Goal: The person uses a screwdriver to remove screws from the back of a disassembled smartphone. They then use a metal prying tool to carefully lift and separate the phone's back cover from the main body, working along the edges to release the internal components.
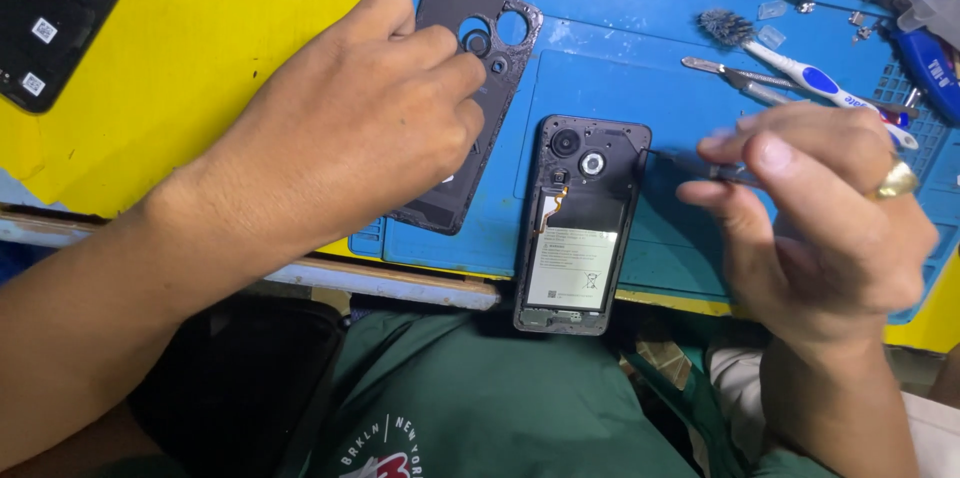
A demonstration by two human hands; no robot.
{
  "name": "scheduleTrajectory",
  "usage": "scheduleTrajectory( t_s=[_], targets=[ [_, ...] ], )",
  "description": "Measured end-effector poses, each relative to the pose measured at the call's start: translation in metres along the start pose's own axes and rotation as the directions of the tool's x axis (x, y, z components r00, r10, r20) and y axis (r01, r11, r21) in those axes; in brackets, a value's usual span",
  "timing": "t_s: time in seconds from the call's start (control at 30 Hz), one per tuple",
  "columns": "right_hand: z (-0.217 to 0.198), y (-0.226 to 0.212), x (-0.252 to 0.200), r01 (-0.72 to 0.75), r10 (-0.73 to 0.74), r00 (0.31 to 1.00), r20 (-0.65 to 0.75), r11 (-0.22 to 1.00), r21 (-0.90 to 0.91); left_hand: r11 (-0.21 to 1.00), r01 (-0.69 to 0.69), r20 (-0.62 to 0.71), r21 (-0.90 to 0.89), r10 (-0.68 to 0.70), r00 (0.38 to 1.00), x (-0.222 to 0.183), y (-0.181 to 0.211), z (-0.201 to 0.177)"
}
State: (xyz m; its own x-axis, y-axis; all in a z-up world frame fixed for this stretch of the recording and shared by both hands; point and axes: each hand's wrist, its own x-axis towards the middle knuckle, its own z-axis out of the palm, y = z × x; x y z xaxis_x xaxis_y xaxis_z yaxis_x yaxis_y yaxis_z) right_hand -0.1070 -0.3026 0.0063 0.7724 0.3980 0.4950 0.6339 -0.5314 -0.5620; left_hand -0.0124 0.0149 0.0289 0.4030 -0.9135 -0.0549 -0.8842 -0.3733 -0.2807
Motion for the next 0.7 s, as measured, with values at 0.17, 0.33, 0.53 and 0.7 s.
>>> scheduleTrajectory(
  t_s=[0.17,0.33,0.53,0.7],
  targets=[
    [0.001,0.003,-0.005,-0.028,0.026,0.999,0.025,0.997,0.077,1.0,-0.02,0.029,0.016,0.019,0.999,0.0,0.0,-0.005],
    [-0.001,0.002,-0.004,-0.017,0.015,0.999,0.043,0.998,0.055,0.999,-0.003,0.004,-0.048,0.003,1.0,-0.002,-0.002,0.002],
    [0.0,0.009,-0.008,-0.05,0.052,0.998,-0.023,0.996,0.08,0.998,-0.034,-0.028,-0.049,0.032,0.999,0.001,0.001,-0.001],
    [0.0,0.012,-0.007,-0.062,0.065,0.997,-0.036,0.994,0.089,0.997,-0.051,-0.045,0.057,0.053,0.998,0.0,0.005,0.003]
  ],
)
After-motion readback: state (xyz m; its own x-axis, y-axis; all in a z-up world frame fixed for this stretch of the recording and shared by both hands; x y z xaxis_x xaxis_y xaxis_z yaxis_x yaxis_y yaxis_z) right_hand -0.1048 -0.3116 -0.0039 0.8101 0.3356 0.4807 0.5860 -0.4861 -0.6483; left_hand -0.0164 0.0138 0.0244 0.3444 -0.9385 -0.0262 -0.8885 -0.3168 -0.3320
